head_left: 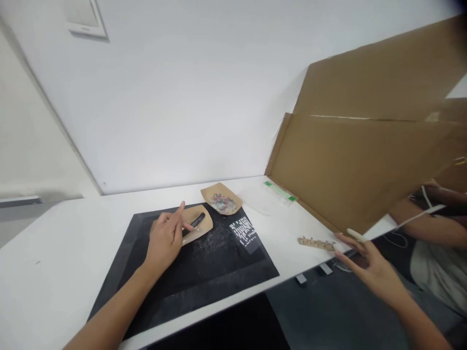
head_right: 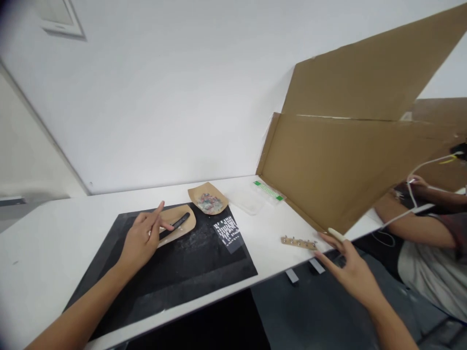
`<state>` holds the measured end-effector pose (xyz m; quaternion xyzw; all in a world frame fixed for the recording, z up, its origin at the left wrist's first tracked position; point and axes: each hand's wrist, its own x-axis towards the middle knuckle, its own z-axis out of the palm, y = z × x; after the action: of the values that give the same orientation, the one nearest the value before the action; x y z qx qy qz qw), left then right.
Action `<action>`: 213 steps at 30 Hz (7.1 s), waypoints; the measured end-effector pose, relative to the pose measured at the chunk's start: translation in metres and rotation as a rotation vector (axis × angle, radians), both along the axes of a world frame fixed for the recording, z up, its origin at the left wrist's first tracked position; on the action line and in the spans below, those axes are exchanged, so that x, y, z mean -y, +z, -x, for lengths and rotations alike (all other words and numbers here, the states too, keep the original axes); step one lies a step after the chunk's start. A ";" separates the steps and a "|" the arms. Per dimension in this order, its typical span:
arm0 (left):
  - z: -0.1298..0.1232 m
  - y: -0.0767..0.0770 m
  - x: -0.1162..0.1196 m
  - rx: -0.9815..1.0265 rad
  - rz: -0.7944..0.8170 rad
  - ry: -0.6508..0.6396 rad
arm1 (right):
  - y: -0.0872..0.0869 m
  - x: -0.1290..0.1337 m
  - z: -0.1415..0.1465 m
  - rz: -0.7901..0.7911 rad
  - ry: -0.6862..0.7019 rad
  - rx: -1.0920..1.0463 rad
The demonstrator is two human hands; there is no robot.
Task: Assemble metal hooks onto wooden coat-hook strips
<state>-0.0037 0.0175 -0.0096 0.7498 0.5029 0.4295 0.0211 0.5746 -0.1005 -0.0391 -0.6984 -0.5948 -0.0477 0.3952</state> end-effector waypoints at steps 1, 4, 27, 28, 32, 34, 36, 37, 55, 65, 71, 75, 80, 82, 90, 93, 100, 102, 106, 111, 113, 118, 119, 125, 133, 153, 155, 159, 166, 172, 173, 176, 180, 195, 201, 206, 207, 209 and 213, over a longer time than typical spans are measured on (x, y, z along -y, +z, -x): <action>-0.001 0.000 0.000 -0.003 0.005 -0.001 | -0.006 -0.004 -0.001 0.066 0.059 -0.008; -0.002 0.002 0.001 -0.012 0.020 0.009 | -0.018 -0.014 -0.006 0.154 0.087 -0.040; -0.002 0.000 -0.005 -0.088 -0.063 -0.082 | 0.030 -0.037 0.180 0.079 0.552 -0.195; -0.002 -0.002 -0.007 -0.078 -0.064 -0.084 | 0.032 -0.042 0.198 0.152 0.634 -0.199; 0.001 -0.008 -0.011 -0.008 -0.075 -0.121 | 0.037 -0.068 0.252 0.336 0.829 -0.091; 0.002 -0.005 -0.010 0.003 -0.092 -0.159 | 0.042 -0.084 0.268 0.355 0.878 -0.033; 0.004 0.001 -0.005 -0.022 -0.119 -0.188 | 0.047 -0.103 0.278 0.365 0.941 0.015; 0.004 0.006 -0.001 -0.041 -0.123 -0.195 | 0.050 -0.113 0.281 0.376 0.976 0.043; -0.010 0.013 0.019 -0.330 0.072 -0.517 | 0.043 -0.159 0.277 0.539 1.194 0.064; -0.015 0.013 0.021 -0.383 0.110 -0.545 | 0.044 -0.152 0.281 0.492 1.311 -0.126; -0.015 0.014 0.020 -0.368 0.084 -0.533 | 0.040 -0.141 0.293 0.293 1.374 -0.131; -0.016 0.013 0.021 -0.349 0.064 -0.531 | 0.037 -0.140 0.297 0.224 1.394 -0.096; -0.017 0.016 0.021 -0.341 0.061 -0.537 | 0.033 -0.140 0.298 0.191 1.374 -0.012; -0.017 0.017 0.020 -0.346 0.067 -0.538 | 0.033 -0.139 0.298 0.154 1.367 -0.004; -0.014 0.013 0.020 -0.369 0.063 -0.537 | 0.031 -0.138 0.298 0.102 1.361 0.044; -0.015 0.012 0.020 -0.354 0.067 -0.537 | 0.030 -0.138 0.299 0.104 1.374 0.043; -0.016 0.012 0.020 -0.330 0.055 -0.521 | 0.036 -0.137 0.299 0.096 1.326 0.016; -0.015 0.012 0.021 -0.347 0.055 -0.525 | 0.039 -0.138 0.297 0.116 1.288 -0.008; -0.013 0.012 0.020 -0.373 0.049 -0.541 | 0.040 -0.140 0.295 0.173 1.267 -0.047; -0.012 0.013 0.020 -0.414 0.060 -0.556 | 0.038 -0.135 0.302 0.292 1.280 0.037; -0.012 0.013 0.021 -0.422 0.062 -0.564 | 0.036 -0.134 0.305 0.318 1.275 0.055; -0.010 0.015 0.021 -0.438 0.077 -0.570 | 0.030 -0.134 0.308 0.360 1.257 0.048; -0.010 0.015 0.021 -0.441 0.080 -0.570 | 0.028 -0.135 0.308 0.366 1.245 0.048; -0.008 0.018 0.021 -0.453 0.097 -0.582 | 0.023 -0.133 0.309 0.378 1.149 0.067; -0.001 0.016 0.015 -0.448 0.097 -0.596 | 0.023 -0.132 0.313 0.343 1.138 0.090; 0.009 0.024 0.014 -0.446 0.129 -0.568 | 0.027 -0.132 0.308 0.415 1.211 0.104; 0.010 0.024 0.013 -0.437 0.118 -0.587 | 0.028 -0.132 0.308 0.418 1.214 0.105; 0.010 0.025 0.013 -0.435 0.113 -0.628 | 0.027 -0.132 0.308 0.417 1.208 0.104; 0.010 0.024 0.014 -0.444 0.110 -0.593 | 0.031 -0.133 0.307 0.406 1.197 0.124; 0.009 0.026 0.015 -0.447 0.124 -0.584 | 0.046 -0.134 0.298 0.264 1.260 0.062; 0.009 0.026 0.015 -0.451 0.128 -0.582 | 0.047 -0.133 0.296 0.229 1.258 0.032; 0.010 0.025 0.015 -0.450 0.126 -0.577 | 0.049 -0.130 0.291 0.177 1.251 -0.112; 0.013 0.025 0.015 -0.439 0.139 -0.587 | 0.050 -0.127 0.292 0.226 1.269 -0.206; 0.007 0.038 0.016 -0.394 -0.104 -0.293 | 0.046 -0.146 0.283 0.212 0.918 -0.456; 0.006 0.027 0.011 -0.408 -0.068 -0.291 | 0.043 -0.140 0.286 0.238 1.044 -0.590; 0.008 0.023 0.010 -0.417 0.001 -0.330 | 0.041 -0.135 0.289 0.292 1.166 -0.561; 0.008 0.024 0.011 -0.423 0.023 -0.331 | 0.041 -0.135 0.289 0.300 1.183 -0.541; 0.008 0.025 0.012 -0.434 0.058 -0.333 | 0.042 -0.135 0.289 0.307 1.212 -0.495; 0.008 0.025 0.012 -0.421 0.120 -0.338 | 0.042 -0.135 0.287 0.298 1.236 -0.444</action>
<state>-0.0119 0.0059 0.0158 0.8932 0.3886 0.2239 0.0320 0.2879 0.0348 0.0024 -0.2697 -0.7902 0.4144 0.3621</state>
